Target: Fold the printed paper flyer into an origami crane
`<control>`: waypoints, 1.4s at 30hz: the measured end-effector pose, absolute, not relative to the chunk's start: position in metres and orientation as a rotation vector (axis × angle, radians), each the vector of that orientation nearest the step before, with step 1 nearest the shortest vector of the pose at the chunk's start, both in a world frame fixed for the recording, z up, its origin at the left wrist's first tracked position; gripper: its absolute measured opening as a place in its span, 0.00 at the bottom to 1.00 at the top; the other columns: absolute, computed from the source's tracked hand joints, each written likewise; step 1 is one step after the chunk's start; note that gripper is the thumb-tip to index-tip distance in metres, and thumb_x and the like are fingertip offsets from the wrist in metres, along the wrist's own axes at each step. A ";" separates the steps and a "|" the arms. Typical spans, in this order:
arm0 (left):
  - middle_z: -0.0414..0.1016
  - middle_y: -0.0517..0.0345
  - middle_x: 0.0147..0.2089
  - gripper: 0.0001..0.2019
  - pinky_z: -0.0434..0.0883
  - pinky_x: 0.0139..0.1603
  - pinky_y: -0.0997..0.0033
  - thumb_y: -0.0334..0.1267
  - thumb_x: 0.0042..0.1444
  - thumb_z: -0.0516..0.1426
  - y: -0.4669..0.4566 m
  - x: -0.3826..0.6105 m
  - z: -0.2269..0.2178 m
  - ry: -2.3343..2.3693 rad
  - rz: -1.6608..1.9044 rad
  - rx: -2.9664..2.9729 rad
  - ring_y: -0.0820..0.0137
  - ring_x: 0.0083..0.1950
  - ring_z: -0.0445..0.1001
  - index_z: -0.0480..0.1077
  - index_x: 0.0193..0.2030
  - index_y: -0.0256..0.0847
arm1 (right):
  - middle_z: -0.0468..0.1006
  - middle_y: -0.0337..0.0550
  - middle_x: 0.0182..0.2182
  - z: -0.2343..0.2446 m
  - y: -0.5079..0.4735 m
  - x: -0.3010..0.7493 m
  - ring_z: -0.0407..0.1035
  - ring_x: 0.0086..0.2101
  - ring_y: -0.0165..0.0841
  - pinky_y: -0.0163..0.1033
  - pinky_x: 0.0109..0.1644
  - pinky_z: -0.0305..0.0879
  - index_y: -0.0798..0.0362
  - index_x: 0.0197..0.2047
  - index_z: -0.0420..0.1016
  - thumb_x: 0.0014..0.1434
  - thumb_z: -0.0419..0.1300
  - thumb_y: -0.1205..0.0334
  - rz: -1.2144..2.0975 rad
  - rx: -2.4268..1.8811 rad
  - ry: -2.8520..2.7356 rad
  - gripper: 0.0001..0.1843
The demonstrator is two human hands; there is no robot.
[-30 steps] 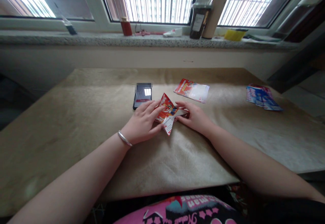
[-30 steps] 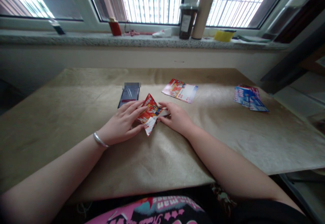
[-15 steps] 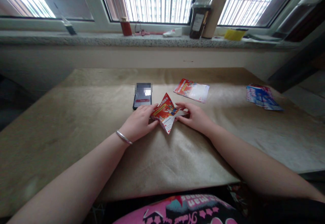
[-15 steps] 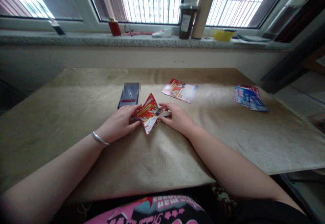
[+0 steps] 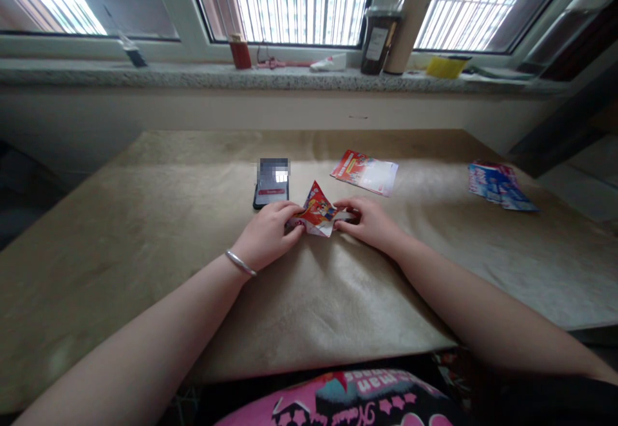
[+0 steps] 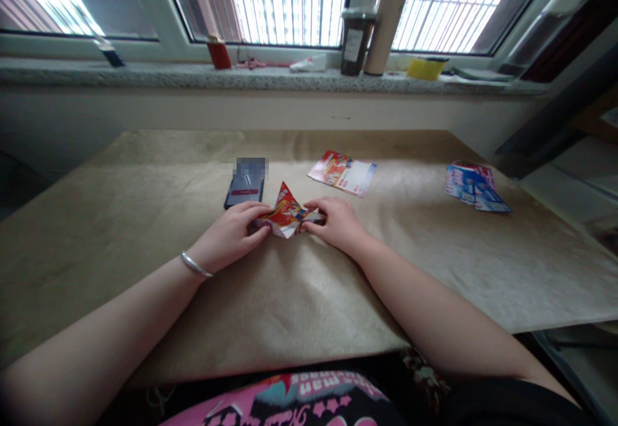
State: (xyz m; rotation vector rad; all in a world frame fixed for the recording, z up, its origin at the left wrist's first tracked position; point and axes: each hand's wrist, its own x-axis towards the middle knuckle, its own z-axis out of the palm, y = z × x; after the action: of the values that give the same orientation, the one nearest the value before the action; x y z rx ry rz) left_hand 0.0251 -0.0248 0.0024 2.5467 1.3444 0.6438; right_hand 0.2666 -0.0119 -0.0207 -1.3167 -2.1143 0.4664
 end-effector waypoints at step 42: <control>0.70 0.52 0.45 0.14 0.70 0.50 0.62 0.36 0.53 0.56 -0.031 0.031 0.009 1.470 0.662 2.359 0.64 0.46 0.71 0.68 0.48 0.38 | 0.80 0.40 0.32 -0.007 -0.028 0.254 0.74 0.29 0.31 0.35 0.33 0.69 0.50 0.41 0.77 0.50 0.64 0.60 0.664 -1.417 -1.958 0.13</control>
State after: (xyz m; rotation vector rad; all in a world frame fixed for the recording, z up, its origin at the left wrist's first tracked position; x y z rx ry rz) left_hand 0.0308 -0.0310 0.0094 2.3588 1.4701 0.6618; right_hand 0.2543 -0.0285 -0.0065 -1.4171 -1.9583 0.6637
